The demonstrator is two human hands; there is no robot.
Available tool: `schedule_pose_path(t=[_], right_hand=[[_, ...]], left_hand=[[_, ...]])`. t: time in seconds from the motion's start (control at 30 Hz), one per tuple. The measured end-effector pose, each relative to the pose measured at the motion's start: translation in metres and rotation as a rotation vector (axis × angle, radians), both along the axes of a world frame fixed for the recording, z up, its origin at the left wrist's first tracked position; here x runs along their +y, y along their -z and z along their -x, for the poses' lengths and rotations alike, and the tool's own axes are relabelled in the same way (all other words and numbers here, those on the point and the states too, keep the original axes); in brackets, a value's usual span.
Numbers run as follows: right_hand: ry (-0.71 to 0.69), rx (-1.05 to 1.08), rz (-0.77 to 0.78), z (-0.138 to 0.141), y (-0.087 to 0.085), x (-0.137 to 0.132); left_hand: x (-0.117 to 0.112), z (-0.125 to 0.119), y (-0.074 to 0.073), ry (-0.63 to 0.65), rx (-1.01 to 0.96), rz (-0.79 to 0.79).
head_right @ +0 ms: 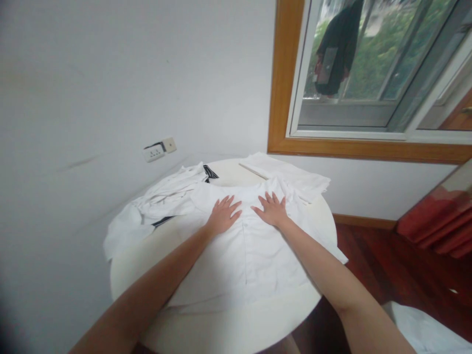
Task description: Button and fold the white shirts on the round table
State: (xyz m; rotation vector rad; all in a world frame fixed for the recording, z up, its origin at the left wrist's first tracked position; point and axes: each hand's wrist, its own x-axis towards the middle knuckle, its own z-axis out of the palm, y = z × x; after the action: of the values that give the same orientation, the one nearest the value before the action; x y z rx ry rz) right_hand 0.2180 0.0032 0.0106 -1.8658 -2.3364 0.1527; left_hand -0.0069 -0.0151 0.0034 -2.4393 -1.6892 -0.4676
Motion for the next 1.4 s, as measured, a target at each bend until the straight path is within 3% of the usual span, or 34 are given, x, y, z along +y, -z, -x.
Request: schedule_pose_path(t=[0.13,0.23,0.43,0.57,0.77,0.87,1.1,1.3,1.4], right_hand=[[0.009,0.001,0.009,-0.001,0.0,0.0],[0.021,-0.006,0.011,0.0,0.002,-0.002],[0.048,-0.013,0.007,0.001,0.007,-0.011],[0.019,-0.032,0.041,-0.002,-0.005,-0.013],[-0.072,-0.08,-0.253,-0.018,-0.027,0.015],[-0.126,-0.115,-0.208,-0.025,-0.02,0.034],[0.03,-0.072,-0.058,-0.025,0.006,0.056],[0.02,-0.047,-0.028,-0.029,0.008,0.059],[-0.003,-0.011,-0.099,-0.03,0.004,0.057]], left_hand=[[0.002,0.001,-0.005,-0.176,-0.046,0.09],[0.003,0.002,-0.007,-0.18,-0.046,0.193],[-0.002,0.003,-0.001,-0.169,-0.03,0.18],[0.0,0.007,-0.006,-0.154,-0.032,0.216],[0.024,0.017,-0.022,-0.165,-0.05,-0.081],[0.037,0.027,-0.018,-0.16,-0.017,-0.059],[0.049,0.037,0.001,-0.267,-0.014,0.067],[0.05,0.037,0.002,-0.272,0.006,0.119],[0.043,0.033,-0.004,-0.245,0.01,0.043]])
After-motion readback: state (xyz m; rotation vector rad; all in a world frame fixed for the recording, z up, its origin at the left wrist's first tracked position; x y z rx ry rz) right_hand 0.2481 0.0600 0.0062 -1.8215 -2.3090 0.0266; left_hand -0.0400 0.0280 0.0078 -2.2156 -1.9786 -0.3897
